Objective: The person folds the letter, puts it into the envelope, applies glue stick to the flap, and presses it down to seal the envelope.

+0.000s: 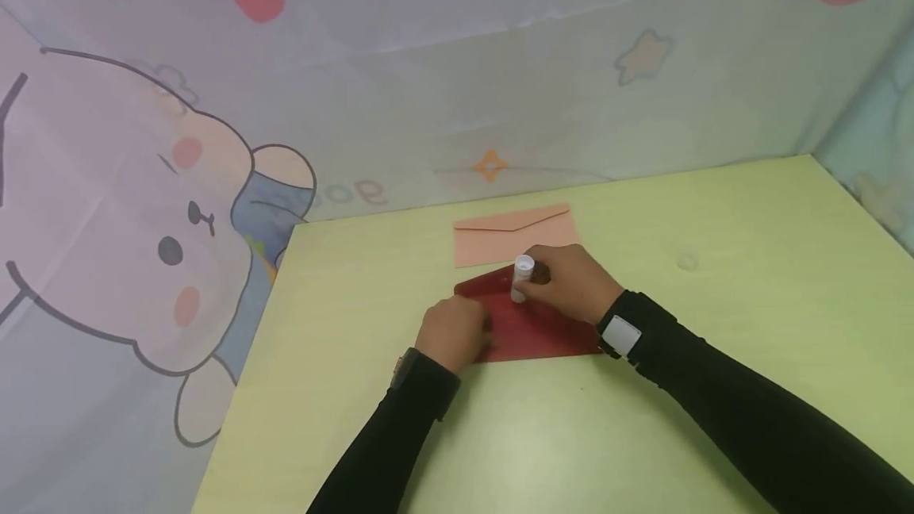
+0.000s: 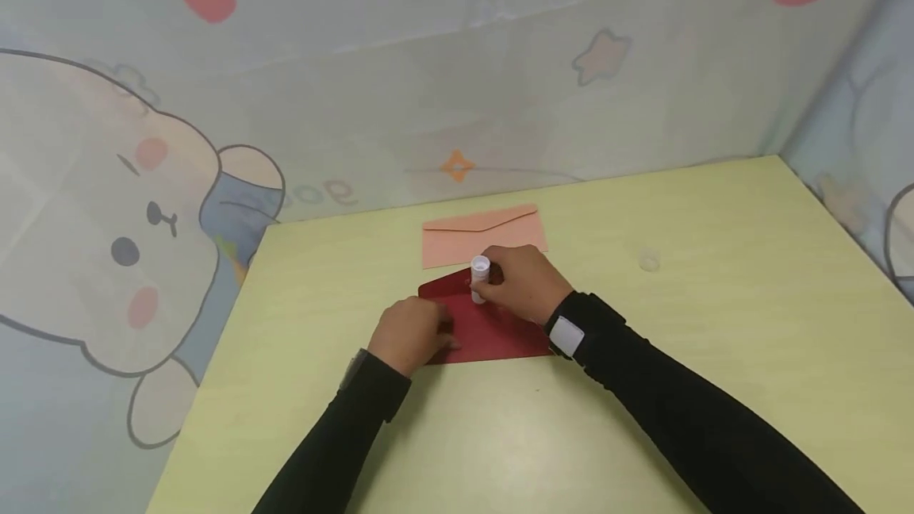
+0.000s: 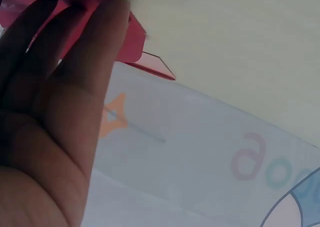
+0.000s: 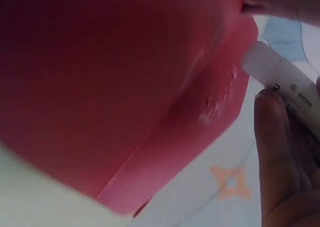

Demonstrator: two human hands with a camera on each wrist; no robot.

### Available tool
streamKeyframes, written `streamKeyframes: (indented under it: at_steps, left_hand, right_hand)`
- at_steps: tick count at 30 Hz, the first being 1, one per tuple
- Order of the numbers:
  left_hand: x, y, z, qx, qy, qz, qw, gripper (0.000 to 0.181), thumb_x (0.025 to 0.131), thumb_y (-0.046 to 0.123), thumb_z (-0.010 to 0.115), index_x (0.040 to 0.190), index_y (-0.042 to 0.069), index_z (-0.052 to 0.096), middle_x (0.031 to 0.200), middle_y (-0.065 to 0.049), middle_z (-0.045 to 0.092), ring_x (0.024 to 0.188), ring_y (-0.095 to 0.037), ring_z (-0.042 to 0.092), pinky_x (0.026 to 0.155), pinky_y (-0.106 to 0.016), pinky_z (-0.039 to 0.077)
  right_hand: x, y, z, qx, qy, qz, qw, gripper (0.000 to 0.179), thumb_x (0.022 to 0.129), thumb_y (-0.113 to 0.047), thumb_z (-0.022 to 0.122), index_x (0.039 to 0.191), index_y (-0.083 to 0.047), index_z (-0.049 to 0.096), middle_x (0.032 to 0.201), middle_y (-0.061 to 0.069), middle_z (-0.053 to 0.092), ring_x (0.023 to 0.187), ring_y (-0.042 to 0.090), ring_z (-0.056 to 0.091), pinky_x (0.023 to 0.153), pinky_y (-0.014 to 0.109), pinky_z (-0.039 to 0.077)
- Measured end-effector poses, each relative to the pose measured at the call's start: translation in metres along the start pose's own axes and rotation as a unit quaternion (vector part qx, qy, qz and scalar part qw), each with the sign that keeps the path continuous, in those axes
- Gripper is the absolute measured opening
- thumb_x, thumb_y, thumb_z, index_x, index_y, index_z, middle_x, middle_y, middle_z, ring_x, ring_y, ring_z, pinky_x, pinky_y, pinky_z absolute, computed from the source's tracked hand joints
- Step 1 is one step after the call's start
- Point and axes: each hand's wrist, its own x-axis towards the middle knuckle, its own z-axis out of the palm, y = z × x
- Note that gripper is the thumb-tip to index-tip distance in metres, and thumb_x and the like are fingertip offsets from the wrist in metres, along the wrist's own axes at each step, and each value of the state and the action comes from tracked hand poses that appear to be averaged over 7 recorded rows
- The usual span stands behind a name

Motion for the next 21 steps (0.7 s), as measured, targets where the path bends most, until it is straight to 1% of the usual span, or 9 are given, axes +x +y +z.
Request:
streamKeyframes:
  at_steps: [3,6,9,12,15,18,21]
  left_hand:
    - [0.000,0.002,0.002,0.019,0.021,0.011,0.9995,0.018,0.083,0.032,0.084,0.071,0.022,0.075,0.062,0.007,0.067,0.056,-0.013,0.059,0.051,-0.031,0.053]
    - [0.001,0.002,0.002,0.034,0.032,0.020,0.9987,0.022,0.083,0.032,0.084,0.067,0.021,0.073,0.059,0.006,0.065,0.053,-0.013,0.057,0.049,-0.031,0.052]
    - [0.002,0.002,0.003,0.041,0.029,0.021,0.9985,0.028,0.082,0.037,0.085,0.064,0.021,0.070,0.058,0.006,0.064,0.052,-0.012,0.054,0.048,-0.032,0.051]
    - [0.003,0.001,0.004,0.047,0.025,0.014,0.9985,0.031,0.081,0.039,0.085,0.062,0.022,0.069,0.058,0.006,0.063,0.051,-0.012,0.054,0.047,-0.033,0.052]
    - [0.002,0.001,0.005,0.056,0.021,0.006,0.9982,0.029,0.081,0.040,0.086,0.063,0.022,0.071,0.059,0.006,0.065,0.052,-0.013,0.058,0.047,-0.034,0.053]
    - [0.003,0.003,0.004,0.057,0.018,0.000,0.9982,0.027,0.079,0.044,0.087,0.066,0.024,0.074,0.061,0.006,0.068,0.054,-0.014,0.062,0.046,-0.034,0.053]
    - [0.003,0.005,0.002,0.052,0.017,-0.004,0.9985,0.026,0.079,0.045,0.087,0.068,0.025,0.076,0.062,0.007,0.069,0.056,-0.016,0.064,0.047,-0.035,0.054]
  right_hand:
    - [0.007,-0.008,0.011,-0.017,-0.025,-0.015,0.9994,0.012,0.093,-0.027,0.073,0.100,-0.019,0.068,0.082,-0.011,0.075,0.079,0.011,0.063,0.073,0.029,0.050]
    - [0.011,-0.012,0.018,-0.048,-0.031,-0.033,0.9978,0.011,0.094,-0.024,0.071,0.099,-0.016,0.066,0.079,-0.009,0.071,0.074,0.010,0.059,0.072,0.029,0.050]
    - [0.014,-0.011,0.021,-0.063,-0.038,-0.039,0.9965,0.010,0.093,-0.021,0.070,0.099,-0.015,0.066,0.079,-0.008,0.070,0.073,0.010,0.058,0.072,0.029,0.051]
    - [0.015,-0.008,0.022,-0.059,-0.048,-0.031,0.9966,0.010,0.093,-0.023,0.070,0.099,-0.016,0.066,0.081,-0.010,0.072,0.075,0.009,0.060,0.073,0.028,0.051]
    - [0.014,-0.006,0.021,-0.058,-0.053,-0.026,0.9965,0.012,0.092,-0.024,0.072,0.098,-0.016,0.066,0.083,-0.008,0.072,0.076,0.009,0.060,0.072,0.028,0.051]
    - [0.010,-0.001,0.016,-0.057,-0.051,-0.029,0.9966,0.013,0.091,-0.024,0.074,0.096,-0.016,0.065,0.083,-0.007,0.069,0.075,0.010,0.059,0.071,0.027,0.050]
    - [0.004,0.007,0.009,-0.044,-0.053,-0.026,0.9972,0.011,0.091,-0.023,0.074,0.095,-0.017,0.065,0.083,-0.009,0.070,0.076,0.010,0.059,0.072,0.028,0.050]
